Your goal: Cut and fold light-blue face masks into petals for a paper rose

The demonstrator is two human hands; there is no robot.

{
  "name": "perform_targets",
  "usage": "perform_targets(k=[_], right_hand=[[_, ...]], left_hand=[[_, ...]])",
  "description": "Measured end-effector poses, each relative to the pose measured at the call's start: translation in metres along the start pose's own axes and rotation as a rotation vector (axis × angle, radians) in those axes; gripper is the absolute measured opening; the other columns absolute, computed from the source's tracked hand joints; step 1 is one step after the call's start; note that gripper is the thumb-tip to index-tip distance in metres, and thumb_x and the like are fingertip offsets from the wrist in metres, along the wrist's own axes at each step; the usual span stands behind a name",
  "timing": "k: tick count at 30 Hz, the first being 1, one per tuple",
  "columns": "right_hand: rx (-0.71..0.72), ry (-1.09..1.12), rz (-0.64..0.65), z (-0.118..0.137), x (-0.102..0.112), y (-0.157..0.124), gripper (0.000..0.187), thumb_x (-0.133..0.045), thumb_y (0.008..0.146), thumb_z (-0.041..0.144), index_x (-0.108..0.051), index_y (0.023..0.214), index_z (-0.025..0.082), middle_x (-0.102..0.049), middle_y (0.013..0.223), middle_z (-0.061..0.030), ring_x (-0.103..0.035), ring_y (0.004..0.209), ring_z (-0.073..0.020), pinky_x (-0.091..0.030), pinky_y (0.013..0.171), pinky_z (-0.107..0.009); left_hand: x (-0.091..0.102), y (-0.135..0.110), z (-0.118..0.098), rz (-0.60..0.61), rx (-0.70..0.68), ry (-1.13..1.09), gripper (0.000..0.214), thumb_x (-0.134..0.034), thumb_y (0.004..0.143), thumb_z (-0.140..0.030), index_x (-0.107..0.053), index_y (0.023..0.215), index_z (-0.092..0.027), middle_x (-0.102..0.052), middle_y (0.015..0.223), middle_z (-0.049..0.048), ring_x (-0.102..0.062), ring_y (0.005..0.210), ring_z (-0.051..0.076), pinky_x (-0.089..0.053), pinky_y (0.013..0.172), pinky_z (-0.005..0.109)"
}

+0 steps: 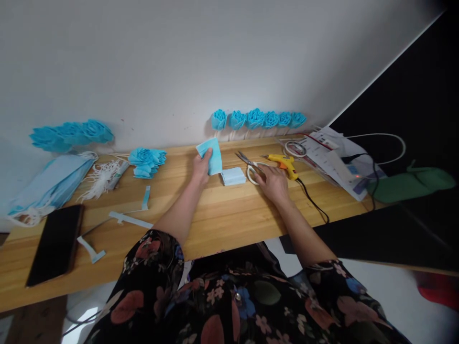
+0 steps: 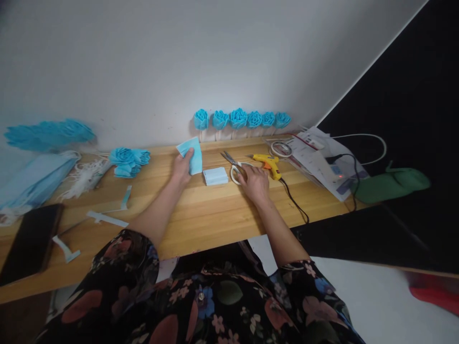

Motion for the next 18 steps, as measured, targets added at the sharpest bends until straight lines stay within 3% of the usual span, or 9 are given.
perform_targets(k=[4,8,11,13,15,18], right_hand=[[-0.021,0.075,-0.084,-0.012,0.007,0.0,0.038,-0.052,0.098,0.035,-0.071,0.122,0.013,-0.075,0.122,-0.0174,-0.066,0.112,-0.0313,-0.045,0.102,-0.045],[-0.155,0.097,-0.299,-0.045,0.033,-0.005,0.035,-0.047,0.098,0.029,-0.073,0.115,0.013,-0.076,0.114,-0.017,-0.067,0.108,-0.0301,-0.048,0.099,-0.044],[-0.201,0.11,-0.357,-0.053,0.046,-0.01,0.034,-0.043,0.097,0.025,-0.073,0.111,0.014,-0.077,0.106,-0.0153,-0.069,0.1,-0.028,-0.051,0.094,-0.042],[-0.125,0.117,-0.289,-0.039,0.043,-0.007,0.033,-0.044,0.097,0.024,-0.073,0.112,0.016,-0.077,0.108,-0.0146,-0.069,0.101,-0.0271,-0.051,0.094,-0.041],[-0.023,0.089,-0.137,-0.015,0.03,0.0,0.032,-0.049,0.097,0.027,-0.072,0.116,0.016,-0.076,0.111,-0.0152,-0.068,0.105,-0.0277,-0.05,0.095,-0.039],[-0.009,-0.027,0.05,0.01,0.01,0.012,0.037,-0.06,0.094,0.035,-0.071,0.122,0.014,-0.075,0.112,-0.0184,-0.066,0.104,-0.0319,-0.049,0.092,-0.041]], left_hand=[[0.0,0.001,0.0,-0.011,-0.007,0.024,0.043,-0.089,0.062,-0.048,-0.068,0.084,-0.017,-0.076,0.081,0.0047,-0.072,0.088,0.022,-0.056,0.083,0.033],[-0.001,0.001,-0.001,0.01,-0.02,0.049,0.045,-0.089,0.061,-0.05,-0.068,0.084,-0.017,-0.075,0.081,0.0046,-0.072,0.09,0.023,-0.056,0.084,0.033],[0.0,0.003,-0.001,0.008,-0.03,0.059,0.045,-0.088,0.06,-0.05,-0.068,0.084,-0.018,-0.075,0.081,0.0041,-0.072,0.091,0.023,-0.056,0.084,0.033],[0.0,0.003,-0.001,0.012,-0.037,0.063,0.044,-0.088,0.061,-0.05,-0.068,0.084,-0.019,-0.075,0.081,0.0037,-0.072,0.09,0.022,-0.056,0.084,0.032],[0.001,0.004,-0.002,0.014,-0.048,0.06,0.043,-0.087,0.062,-0.049,-0.067,0.084,-0.019,-0.075,0.082,0.0033,-0.072,0.09,0.021,-0.056,0.084,0.032],[0.0,0.003,-0.003,0.017,-0.047,0.052,0.043,-0.087,0.062,-0.048,-0.068,0.086,-0.019,-0.075,0.083,0.0041,-0.072,0.09,0.022,-0.057,0.084,0.033]])
Point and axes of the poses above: each hand's wrist, its own y-axis towards the middle knuckle, its own x-axis out of the back of the hand, z = x × y, the point moved 9 cm from there along y, towards the middle knuckle
